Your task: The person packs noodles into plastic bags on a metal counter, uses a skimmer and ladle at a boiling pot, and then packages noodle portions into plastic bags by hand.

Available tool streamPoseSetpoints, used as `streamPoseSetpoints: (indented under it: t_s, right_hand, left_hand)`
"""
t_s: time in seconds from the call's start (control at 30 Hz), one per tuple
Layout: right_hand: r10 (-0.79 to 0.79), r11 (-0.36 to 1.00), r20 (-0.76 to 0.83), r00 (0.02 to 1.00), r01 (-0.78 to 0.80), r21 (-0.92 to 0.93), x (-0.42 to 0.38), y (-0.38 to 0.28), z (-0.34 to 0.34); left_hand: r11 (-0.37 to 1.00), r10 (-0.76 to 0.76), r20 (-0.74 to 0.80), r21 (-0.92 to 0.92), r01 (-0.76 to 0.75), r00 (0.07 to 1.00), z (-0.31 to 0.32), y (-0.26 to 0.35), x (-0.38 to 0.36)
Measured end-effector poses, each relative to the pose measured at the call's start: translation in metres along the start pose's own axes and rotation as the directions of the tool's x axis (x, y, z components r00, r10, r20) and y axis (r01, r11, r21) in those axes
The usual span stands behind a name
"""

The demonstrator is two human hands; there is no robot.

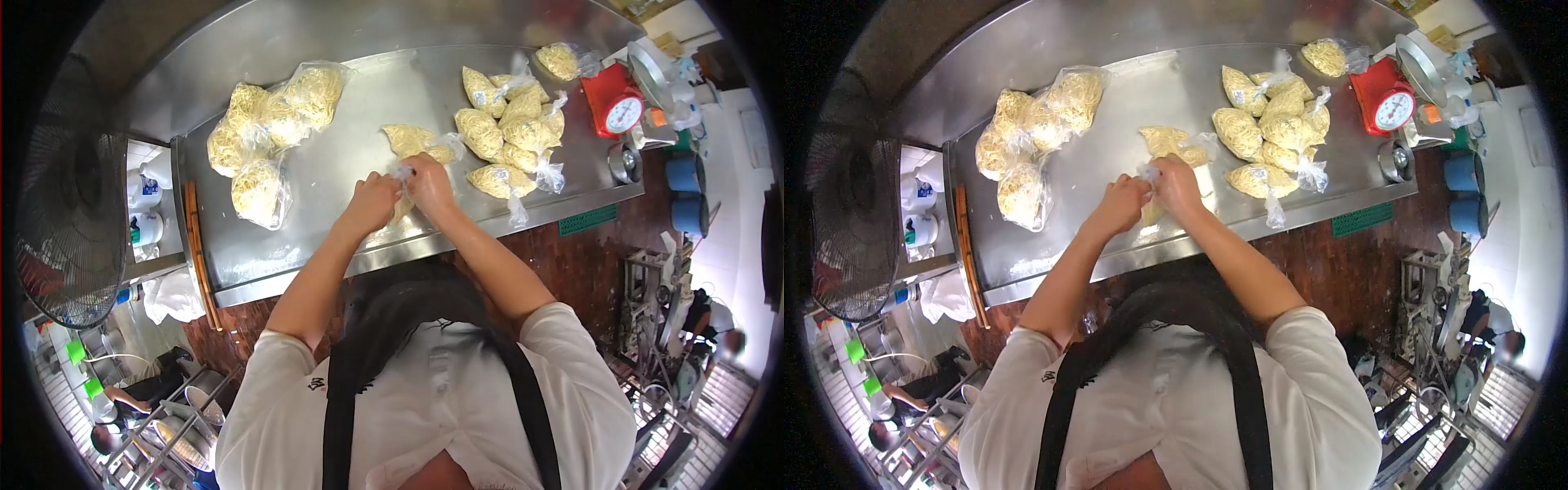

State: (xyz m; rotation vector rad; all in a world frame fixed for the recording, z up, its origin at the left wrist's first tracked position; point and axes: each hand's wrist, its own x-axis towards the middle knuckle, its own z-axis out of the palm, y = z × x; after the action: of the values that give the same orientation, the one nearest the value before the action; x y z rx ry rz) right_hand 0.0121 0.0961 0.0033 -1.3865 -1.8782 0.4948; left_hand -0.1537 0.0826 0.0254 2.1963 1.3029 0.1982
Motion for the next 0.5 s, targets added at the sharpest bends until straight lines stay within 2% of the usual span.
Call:
streamPoseSetpoints:
  t_s: [0.1,0.13,0.2,0.23,0.33,0.43,0.5]
  right_hand:
    - [0.231,0.940,0.100,0.968,-0.249,0.233,-0.007,0.015,0.030]
    - [0.307,0.907,0.284,0.908,-0.370,0.201,-0.006,0.009,0.022]
    - [0.067,0.979,0.154,0.986,-0.095,0.181,-0.021,0.022,0.037]
    - [-0.054,0.986,0.099,0.994,0.038,0.159,-0.032,0.025,0.042]
    - [0.072,0.997,0.273,0.959,-0.080,0.020,-0.030,0.023,0.038]
    - [0.165,0.986,0.370,0.914,-0.141,-0.092,-0.020,0.026,0.037]
    - [0.285,0.927,0.455,0.843,-0.363,0.091,-0.017,0.028,0.032]
  left_hand:
    - [0.993,-0.093,0.075,-0.072,0.098,0.993,0.032,-0.031,0.019]
    - [0.974,-0.126,0.029,-0.187,0.129,0.992,0.039,-0.036,0.017]
    - [0.881,-0.123,-0.074,-0.468,0.074,0.990,0.053,-0.045,0.016]
    - [0.802,-0.139,-0.120,-0.596,0.040,0.983,0.063,-0.044,0.010]
    - [0.904,-0.243,-0.347,-0.421,0.081,0.906,0.091,-0.035,0.007]
    - [0.721,-0.526,-0.360,-0.670,0.178,0.771,0.102,-0.028,0.008]
    - [0.748,-0.509,-0.397,-0.643,0.164,0.764,0.095,-0.027,0.006]
